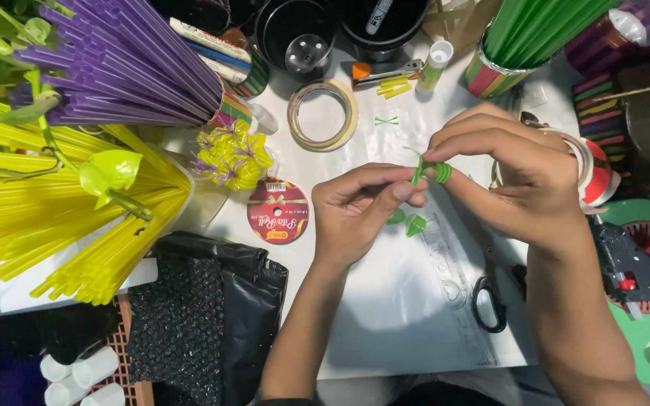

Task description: Shaping and folding small green plastic straw segments into decorative components for a handicraft project.

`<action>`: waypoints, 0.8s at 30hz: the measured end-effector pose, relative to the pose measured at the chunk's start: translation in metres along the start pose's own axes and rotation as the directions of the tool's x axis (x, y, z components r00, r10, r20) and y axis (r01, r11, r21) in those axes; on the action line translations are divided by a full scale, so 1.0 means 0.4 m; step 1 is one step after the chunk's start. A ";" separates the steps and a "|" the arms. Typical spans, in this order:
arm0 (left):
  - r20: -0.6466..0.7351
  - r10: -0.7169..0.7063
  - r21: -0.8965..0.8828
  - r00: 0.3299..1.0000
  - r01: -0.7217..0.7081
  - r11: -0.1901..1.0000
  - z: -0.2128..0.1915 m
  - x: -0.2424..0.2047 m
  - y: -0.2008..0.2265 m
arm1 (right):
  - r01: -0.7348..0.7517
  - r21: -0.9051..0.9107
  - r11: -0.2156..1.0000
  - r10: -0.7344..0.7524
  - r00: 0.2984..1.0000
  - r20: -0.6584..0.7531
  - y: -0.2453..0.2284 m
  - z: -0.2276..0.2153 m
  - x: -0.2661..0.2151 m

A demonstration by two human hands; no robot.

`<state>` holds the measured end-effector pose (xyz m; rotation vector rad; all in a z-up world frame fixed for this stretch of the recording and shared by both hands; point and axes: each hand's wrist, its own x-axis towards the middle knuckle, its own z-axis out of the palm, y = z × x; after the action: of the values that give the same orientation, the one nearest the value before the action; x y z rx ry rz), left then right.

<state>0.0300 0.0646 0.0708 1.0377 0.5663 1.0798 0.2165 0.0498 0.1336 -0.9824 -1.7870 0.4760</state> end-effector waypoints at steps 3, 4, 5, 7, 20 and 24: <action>0.006 0.043 0.030 0.999 -0.043 0.999 -0.003 0.003 0.018 | 0.001 0.096 0.995 0.007 0.996 -0.086 0.013 0.011 -0.011; 0.009 0.043 0.029 0.999 -0.043 0.999 -0.004 0.002 0.013 | 0.001 0.093 0.996 0.008 0.996 -0.088 0.014 0.012 -0.014; 0.006 0.021 0.025 1.000 -0.021 0.999 -0.005 0.001 0.009 | 0.000 0.101 0.995 0.010 0.995 -0.099 0.015 0.013 -0.016; -0.001 0.004 0.024 1.000 -0.004 1.000 -0.005 0.002 0.010 | 0.004 0.111 0.994 0.007 0.994 -0.107 0.014 0.019 -0.012; -0.044 -0.060 -0.006 0.997 0.060 0.998 0.010 -0.001 0.012 | 0.010 -0.007 1.000 -0.010 0.991 -0.130 0.014 0.027 -0.009; -0.030 -0.042 0.003 0.999 0.043 0.999 0.010 -0.001 0.013 | -0.017 0.054 0.998 0.025 0.989 -0.147 0.026 0.033 -0.017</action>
<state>0.0308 0.0629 0.0774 1.0102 0.6122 1.0586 0.2100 0.0520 0.1168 -0.9759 -1.6257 0.4496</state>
